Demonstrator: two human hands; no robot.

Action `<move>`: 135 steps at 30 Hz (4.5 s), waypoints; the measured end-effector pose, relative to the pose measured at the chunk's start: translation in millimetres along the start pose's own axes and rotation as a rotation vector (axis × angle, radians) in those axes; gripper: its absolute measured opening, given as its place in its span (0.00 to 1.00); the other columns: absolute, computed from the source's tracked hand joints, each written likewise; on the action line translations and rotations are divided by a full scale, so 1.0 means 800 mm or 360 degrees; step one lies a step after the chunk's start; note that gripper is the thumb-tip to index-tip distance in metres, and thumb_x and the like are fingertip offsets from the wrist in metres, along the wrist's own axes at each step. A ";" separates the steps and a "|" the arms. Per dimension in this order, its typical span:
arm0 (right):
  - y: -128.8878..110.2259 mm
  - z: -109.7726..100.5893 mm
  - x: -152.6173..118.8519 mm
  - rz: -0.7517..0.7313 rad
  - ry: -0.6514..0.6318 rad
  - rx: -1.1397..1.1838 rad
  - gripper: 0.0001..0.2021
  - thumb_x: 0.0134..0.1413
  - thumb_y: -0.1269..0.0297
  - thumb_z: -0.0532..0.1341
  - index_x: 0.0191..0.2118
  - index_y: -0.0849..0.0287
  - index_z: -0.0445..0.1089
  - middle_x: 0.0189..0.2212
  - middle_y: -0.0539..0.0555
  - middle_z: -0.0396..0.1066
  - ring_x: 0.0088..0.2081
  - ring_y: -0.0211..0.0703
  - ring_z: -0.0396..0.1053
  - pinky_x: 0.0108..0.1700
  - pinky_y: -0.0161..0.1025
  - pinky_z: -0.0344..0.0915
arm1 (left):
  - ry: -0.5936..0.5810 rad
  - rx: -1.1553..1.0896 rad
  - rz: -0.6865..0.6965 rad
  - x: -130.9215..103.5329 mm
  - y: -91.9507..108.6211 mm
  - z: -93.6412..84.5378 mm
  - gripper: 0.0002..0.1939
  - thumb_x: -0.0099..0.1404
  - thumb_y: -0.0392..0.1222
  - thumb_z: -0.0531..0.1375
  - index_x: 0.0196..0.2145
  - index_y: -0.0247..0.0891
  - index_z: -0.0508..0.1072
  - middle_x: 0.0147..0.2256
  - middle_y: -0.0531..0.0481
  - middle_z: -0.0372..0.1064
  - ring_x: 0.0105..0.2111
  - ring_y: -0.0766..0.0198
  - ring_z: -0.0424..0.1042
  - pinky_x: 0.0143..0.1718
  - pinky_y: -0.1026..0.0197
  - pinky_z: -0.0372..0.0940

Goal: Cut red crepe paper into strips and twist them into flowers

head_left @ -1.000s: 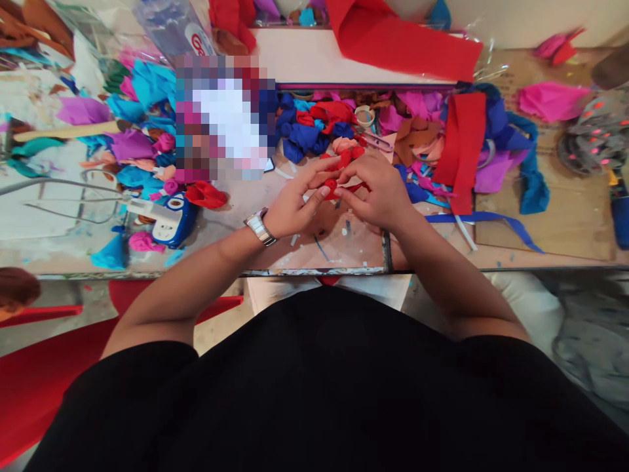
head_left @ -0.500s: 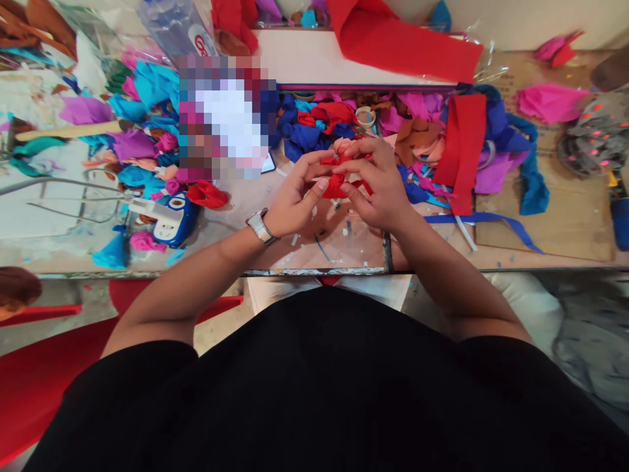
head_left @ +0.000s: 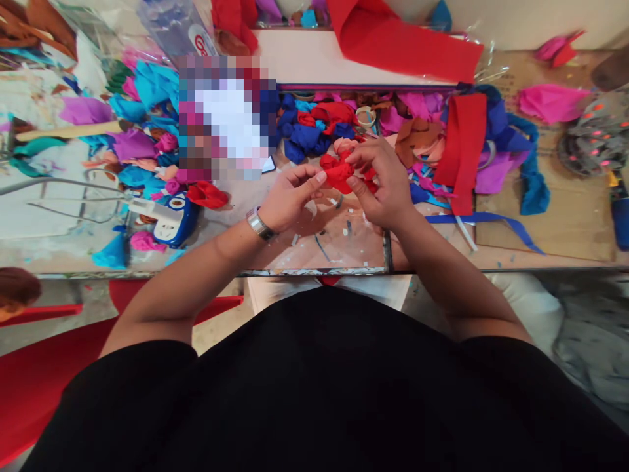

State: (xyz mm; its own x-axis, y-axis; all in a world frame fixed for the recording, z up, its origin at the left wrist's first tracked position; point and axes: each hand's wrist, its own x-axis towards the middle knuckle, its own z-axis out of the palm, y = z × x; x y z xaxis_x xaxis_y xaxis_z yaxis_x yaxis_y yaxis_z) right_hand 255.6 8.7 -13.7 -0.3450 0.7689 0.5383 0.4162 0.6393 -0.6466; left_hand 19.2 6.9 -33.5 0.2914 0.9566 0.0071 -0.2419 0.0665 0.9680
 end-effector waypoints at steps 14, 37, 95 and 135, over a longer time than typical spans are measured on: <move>-0.005 0.005 -0.005 0.0296 -0.0064 0.0052 0.29 0.70 0.26 0.50 0.60 0.38 0.71 0.58 0.51 0.80 0.53 0.54 0.72 0.53 0.56 0.73 | -0.0187 0.0610 0.0371 0.006 0.002 -0.010 0.27 0.73 0.70 0.65 0.38 0.40 0.77 0.32 0.50 0.76 0.31 0.64 0.73 0.36 0.58 0.70; 0.004 0.001 -0.002 -0.0043 -0.0161 -0.0078 0.16 0.72 0.43 0.64 0.47 0.49 0.79 0.42 0.53 0.81 0.46 0.54 0.77 0.55 0.55 0.71 | -0.0125 0.0645 0.0610 0.003 0.003 -0.008 0.28 0.69 0.69 0.69 0.52 0.45 0.79 0.48 0.44 0.82 0.48 0.55 0.83 0.48 0.52 0.78; 0.003 0.004 -0.002 -0.0096 0.0041 -0.0070 0.13 0.70 0.45 0.68 0.40 0.48 0.81 0.38 0.50 0.83 0.44 0.54 0.79 0.56 0.59 0.72 | -0.0199 0.0647 0.0721 0.003 0.000 -0.009 0.24 0.70 0.63 0.71 0.52 0.44 0.81 0.48 0.45 0.84 0.45 0.58 0.84 0.46 0.54 0.78; -0.007 0.004 0.001 -0.0079 -0.0243 -0.0027 0.20 0.74 0.41 0.62 0.58 0.44 0.79 0.48 0.55 0.80 0.50 0.53 0.78 0.54 0.56 0.79 | -0.0224 0.0594 0.0519 0.005 -0.016 -0.009 0.35 0.68 0.70 0.71 0.59 0.46 0.67 0.42 0.49 0.82 0.40 0.60 0.83 0.41 0.57 0.75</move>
State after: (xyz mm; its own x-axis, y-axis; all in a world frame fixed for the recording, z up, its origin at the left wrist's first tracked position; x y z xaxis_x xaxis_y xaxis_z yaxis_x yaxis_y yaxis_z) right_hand 250.2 6.1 -11.2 -0.4891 0.7283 0.4800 0.4090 0.6775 -0.6113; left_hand 16.6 11.8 -47.8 0.3841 0.8614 0.3323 -0.0015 -0.3593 0.9332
